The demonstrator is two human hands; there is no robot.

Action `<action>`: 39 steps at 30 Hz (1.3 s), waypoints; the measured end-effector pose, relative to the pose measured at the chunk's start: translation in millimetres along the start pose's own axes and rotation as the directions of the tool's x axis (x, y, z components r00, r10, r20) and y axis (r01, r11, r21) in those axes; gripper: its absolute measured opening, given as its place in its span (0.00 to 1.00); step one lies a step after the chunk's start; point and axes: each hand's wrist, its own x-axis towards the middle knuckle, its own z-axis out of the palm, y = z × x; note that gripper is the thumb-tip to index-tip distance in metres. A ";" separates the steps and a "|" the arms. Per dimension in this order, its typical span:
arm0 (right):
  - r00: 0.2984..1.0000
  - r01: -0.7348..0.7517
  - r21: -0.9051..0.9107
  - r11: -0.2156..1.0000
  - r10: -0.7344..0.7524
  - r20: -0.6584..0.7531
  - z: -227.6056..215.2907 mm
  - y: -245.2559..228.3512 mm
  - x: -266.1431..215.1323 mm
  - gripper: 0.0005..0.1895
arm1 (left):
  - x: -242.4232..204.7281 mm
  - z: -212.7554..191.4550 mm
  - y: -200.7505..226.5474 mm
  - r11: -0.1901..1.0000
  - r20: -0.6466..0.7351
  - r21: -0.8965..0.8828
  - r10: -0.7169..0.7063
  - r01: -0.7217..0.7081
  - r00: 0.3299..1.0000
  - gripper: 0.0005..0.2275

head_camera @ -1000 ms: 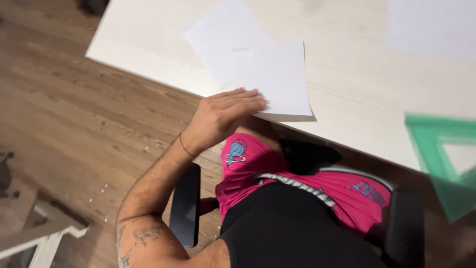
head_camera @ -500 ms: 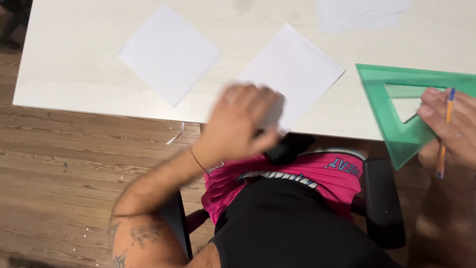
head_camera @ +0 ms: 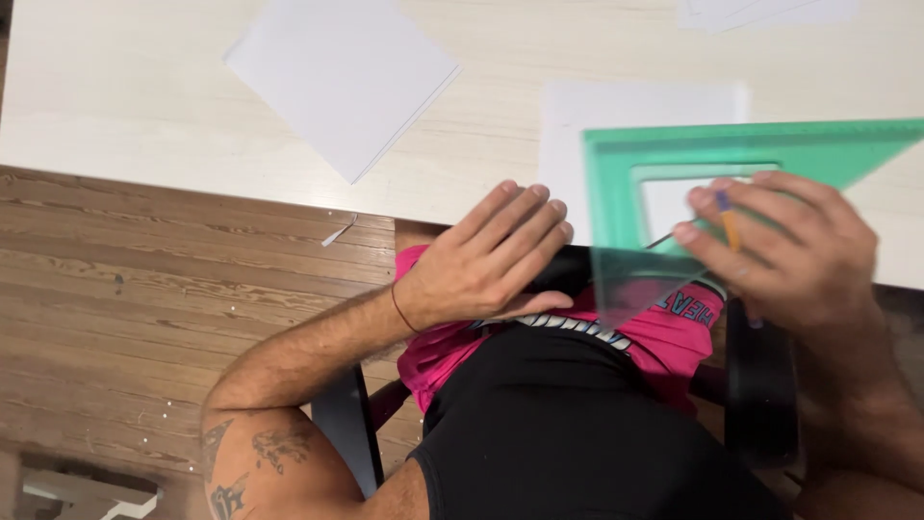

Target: Marking lines on small pieces of paper using a triangle ruler and a pen

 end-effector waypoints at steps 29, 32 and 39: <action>0.988 0.151 0.142 0.978 -0.147 -0.036 -10.9 -47.9 -15.5 0.13 | 16.9 -14.5 -49.2 0.818 0.319 -0.447 -0.234 0.364 0.918 0.35; 0.979 0.192 0.089 0.977 -0.184 -0.087 5.3 -44.1 -8.3 0.13 | 31.5 -10.6 -63.1 0.825 0.394 -0.492 -0.074 0.278 0.916 0.35; 0.971 0.226 0.086 0.970 -0.217 -0.099 22.0 -38.0 -9.9 0.10 | 43.0 -8.5 -55.3 0.857 0.365 -0.421 -0.141 0.299 0.920 0.37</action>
